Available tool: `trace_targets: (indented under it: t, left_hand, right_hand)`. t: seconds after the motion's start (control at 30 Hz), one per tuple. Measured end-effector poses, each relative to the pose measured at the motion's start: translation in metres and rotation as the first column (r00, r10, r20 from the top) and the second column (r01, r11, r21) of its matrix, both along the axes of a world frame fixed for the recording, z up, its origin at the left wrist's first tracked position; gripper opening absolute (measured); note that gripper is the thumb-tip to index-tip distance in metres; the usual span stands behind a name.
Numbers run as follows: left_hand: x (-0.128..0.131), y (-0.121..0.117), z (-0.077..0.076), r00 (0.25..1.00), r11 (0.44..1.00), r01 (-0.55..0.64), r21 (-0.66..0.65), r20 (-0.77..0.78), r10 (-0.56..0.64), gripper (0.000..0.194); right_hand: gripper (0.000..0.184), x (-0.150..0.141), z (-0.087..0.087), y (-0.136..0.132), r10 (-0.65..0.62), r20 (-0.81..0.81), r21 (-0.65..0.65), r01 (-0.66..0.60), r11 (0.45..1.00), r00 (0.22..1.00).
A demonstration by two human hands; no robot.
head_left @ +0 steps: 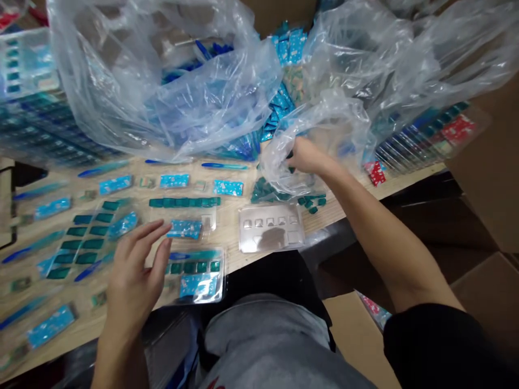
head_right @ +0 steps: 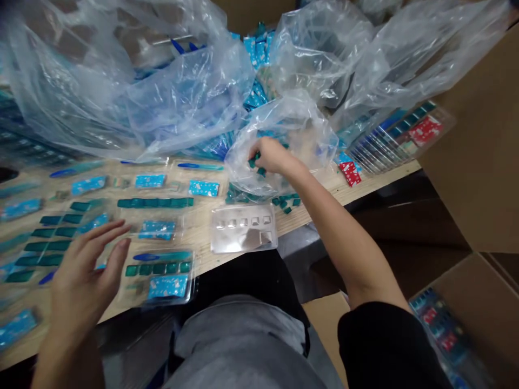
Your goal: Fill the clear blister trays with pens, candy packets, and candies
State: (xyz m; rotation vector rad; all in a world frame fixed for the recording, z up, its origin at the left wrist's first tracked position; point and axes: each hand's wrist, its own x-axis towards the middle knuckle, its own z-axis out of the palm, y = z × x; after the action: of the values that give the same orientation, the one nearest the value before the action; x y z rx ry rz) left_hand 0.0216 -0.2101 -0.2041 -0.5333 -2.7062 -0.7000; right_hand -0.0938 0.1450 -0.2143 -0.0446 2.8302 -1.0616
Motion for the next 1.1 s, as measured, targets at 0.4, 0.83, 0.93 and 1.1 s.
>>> trace_targets:
  t: [0.4,0.83,0.93,1.1]
  left_hand:
    - [0.002,0.090,0.012,0.927,0.895,0.327,0.302,0.084,-0.367,0.023]
    - [0.009,0.114,0.026,0.830,0.713,0.317,0.626,0.180,-0.527,0.038]
    - [0.007,0.109,0.025,0.829,0.742,0.343,0.577,0.185,-0.527,0.037]
    - [0.006,0.104,0.017,0.863,0.780,0.347,0.522,0.149,-0.483,0.027]
  right_hand:
    - [0.025,0.048,0.024,-0.001,-0.433,0.263,-0.832,0.430,0.351,0.862]
    - [0.018,0.158,0.026,-0.070,0.130,0.282,-0.958,0.285,-0.005,0.950]
    - [0.018,0.158,0.023,-0.071,0.170,0.295,-0.955,0.298,0.011,0.940]
    - [0.018,0.161,0.016,-0.070,0.258,0.295,-0.954,0.298,0.029,0.920]
